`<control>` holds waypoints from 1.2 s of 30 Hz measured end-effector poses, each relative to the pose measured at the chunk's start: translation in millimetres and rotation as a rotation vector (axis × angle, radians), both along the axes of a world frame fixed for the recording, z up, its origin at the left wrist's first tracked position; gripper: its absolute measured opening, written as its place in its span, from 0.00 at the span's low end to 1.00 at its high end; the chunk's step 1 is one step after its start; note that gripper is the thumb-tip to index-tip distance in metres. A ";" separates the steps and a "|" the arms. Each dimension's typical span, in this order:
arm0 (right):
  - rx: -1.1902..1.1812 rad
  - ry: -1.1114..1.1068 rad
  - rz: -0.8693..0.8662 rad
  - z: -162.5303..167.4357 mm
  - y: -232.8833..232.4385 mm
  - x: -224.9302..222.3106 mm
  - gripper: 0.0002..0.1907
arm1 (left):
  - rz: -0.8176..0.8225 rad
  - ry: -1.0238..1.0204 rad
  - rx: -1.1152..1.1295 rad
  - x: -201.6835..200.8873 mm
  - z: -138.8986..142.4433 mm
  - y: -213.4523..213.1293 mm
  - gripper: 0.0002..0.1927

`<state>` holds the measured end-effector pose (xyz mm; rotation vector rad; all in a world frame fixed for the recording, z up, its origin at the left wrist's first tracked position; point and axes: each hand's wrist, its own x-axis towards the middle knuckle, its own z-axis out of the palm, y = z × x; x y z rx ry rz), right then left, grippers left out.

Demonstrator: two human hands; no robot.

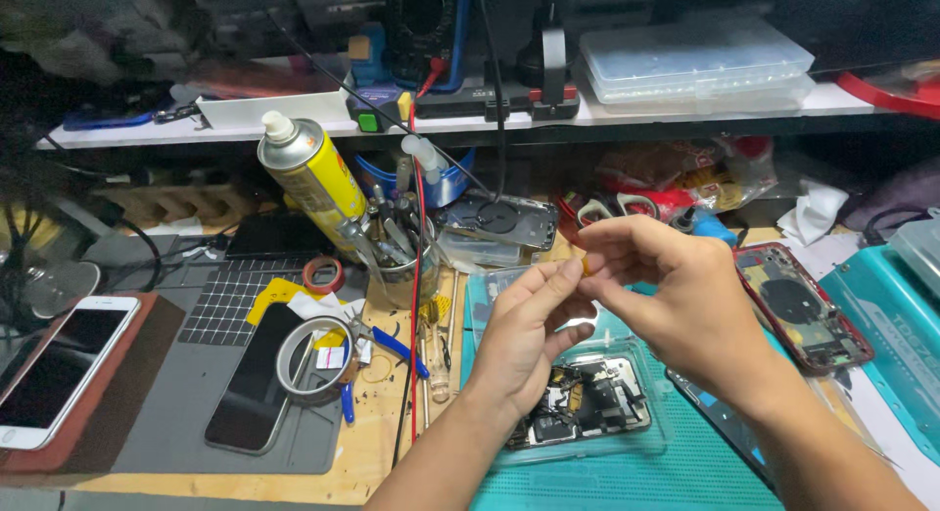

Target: The person repairs a disassembled smartphone at a workbench. They apply brown tape to a small flex component, cut the tape with scissors, place the component into a clear plastic storage box, then pick up the phone body and press a new back panel and parts into place by hand.

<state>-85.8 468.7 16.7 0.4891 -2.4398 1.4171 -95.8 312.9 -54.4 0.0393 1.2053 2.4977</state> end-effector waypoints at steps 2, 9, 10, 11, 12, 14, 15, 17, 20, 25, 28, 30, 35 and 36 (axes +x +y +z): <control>0.003 0.003 -0.007 -1.9 2.3 -2.8 0.18 | -0.016 0.011 0.013 0.2 1.0 -1.3 0.14; -0.228 -0.265 0.069 0.8 11.6 -9.1 0.18 | 0.041 0.201 -0.008 2.8 -1.2 -1.6 0.17; -0.230 -0.289 0.063 1.3 14.2 -8.9 0.18 | 0.046 0.222 0.017 4.4 -2.3 -0.2 0.18; -0.233 -0.315 0.055 1.2 16.5 -8.5 0.17 | 0.051 0.243 0.041 6.0 -3.3 1.1 0.18; -0.236 -0.321 0.052 0.5 18.3 -8.4 0.17 | 0.055 0.263 0.065 6.2 -3.9 2.3 0.19; -0.243 -0.333 0.044 -1.5 21.4 -8.9 0.16 | 0.029 0.239 0.115 7.7 -4.6 -2.7 0.19; -0.265 -0.348 0.066 -2.0 23.3 -9.5 0.16 | 0.017 0.225 0.140 8.7 -4.7 -4.1 0.20; -0.307 -0.380 0.108 -2.7 26.6 -10.7 0.16 | 0.049 0.301 0.027 8.2 -4.5 -3.0 0.16; -0.221 -0.386 0.071 -2.0 29.3 -7.3 0.15 | 0.075 0.370 -0.119 8.9 -3.4 -1.7 0.14; -0.110 -0.215 0.073 0.3 26.2 0.0 0.17 | 0.114 0.409 -0.216 9.3 -2.6 -0.2 0.12; 0.069 -0.020 0.081 3.6 26.7 2.4 0.17 | 0.131 0.408 -0.264 7.8 -2.9 -1.1 0.11; 0.164 0.128 0.075 3.7 24.8 4.0 0.18 | 0.143 0.400 -0.272 7.2 -3.6 -1.9 0.11; 0.352 0.541 0.128 1.8 19.7 12.4 0.19 | 0.118 0.315 -0.182 6.0 -4.1 -4.1 0.10; 0.400 0.618 0.149 2.1 19.6 12.7 0.19 | 0.111 0.302 -0.146 5.6 -3.8 -4.5 0.10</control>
